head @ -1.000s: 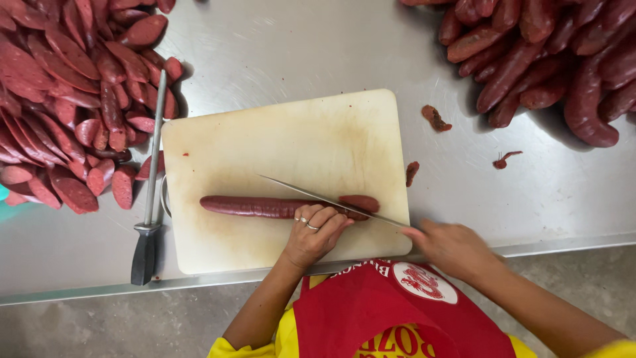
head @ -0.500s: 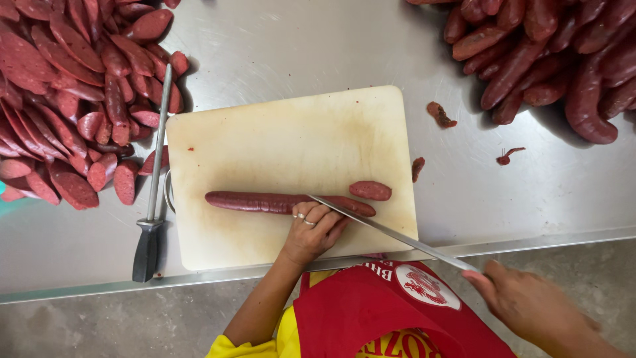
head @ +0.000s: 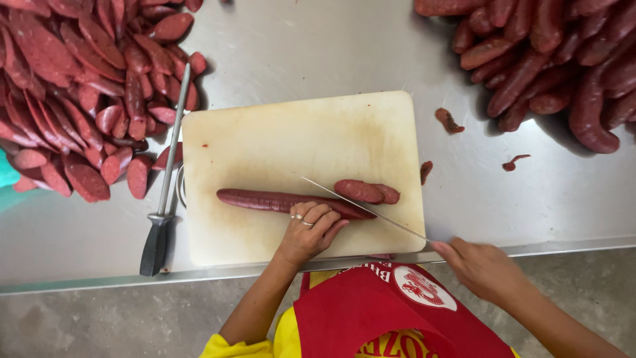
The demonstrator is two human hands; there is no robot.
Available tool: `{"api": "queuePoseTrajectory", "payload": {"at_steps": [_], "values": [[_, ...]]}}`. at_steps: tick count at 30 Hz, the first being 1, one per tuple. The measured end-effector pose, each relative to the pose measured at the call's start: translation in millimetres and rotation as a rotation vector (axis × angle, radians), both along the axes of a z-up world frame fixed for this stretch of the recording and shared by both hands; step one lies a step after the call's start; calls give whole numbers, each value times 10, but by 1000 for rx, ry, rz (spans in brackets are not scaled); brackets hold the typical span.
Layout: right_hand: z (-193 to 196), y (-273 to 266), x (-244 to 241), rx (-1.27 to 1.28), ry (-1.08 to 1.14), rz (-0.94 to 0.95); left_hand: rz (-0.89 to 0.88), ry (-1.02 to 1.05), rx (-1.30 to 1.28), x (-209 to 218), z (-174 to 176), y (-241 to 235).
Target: The person slices whole red sausages into thin, uniform pieces on a white cutting board using a long knife. They repeatedly pick up a sausage, slice it, and transfer the slices to a pile on the left. The person also sharpens the knife on a honing steel during the process.
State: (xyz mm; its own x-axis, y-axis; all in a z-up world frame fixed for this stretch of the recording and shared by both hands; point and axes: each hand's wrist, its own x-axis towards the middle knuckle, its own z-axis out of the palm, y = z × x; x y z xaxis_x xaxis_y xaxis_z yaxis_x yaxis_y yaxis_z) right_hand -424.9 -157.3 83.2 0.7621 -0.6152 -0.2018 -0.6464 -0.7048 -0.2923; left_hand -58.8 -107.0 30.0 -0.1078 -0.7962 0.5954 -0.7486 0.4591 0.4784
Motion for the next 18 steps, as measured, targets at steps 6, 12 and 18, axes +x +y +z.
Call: {"api": "queuePoseTrajectory", "payload": {"at_steps": [6, 12, 18], "values": [[601, 285, -236, 472, 714, -504, -5, -65, -35, 48, -4, 2], [20, 31, 932, 360, 334, -410, 1, 43, 91, 21, -35, 9], [-223, -61, 1537, 144, 129, -322, -3, -26, 34, 95, 46, 17]]}}
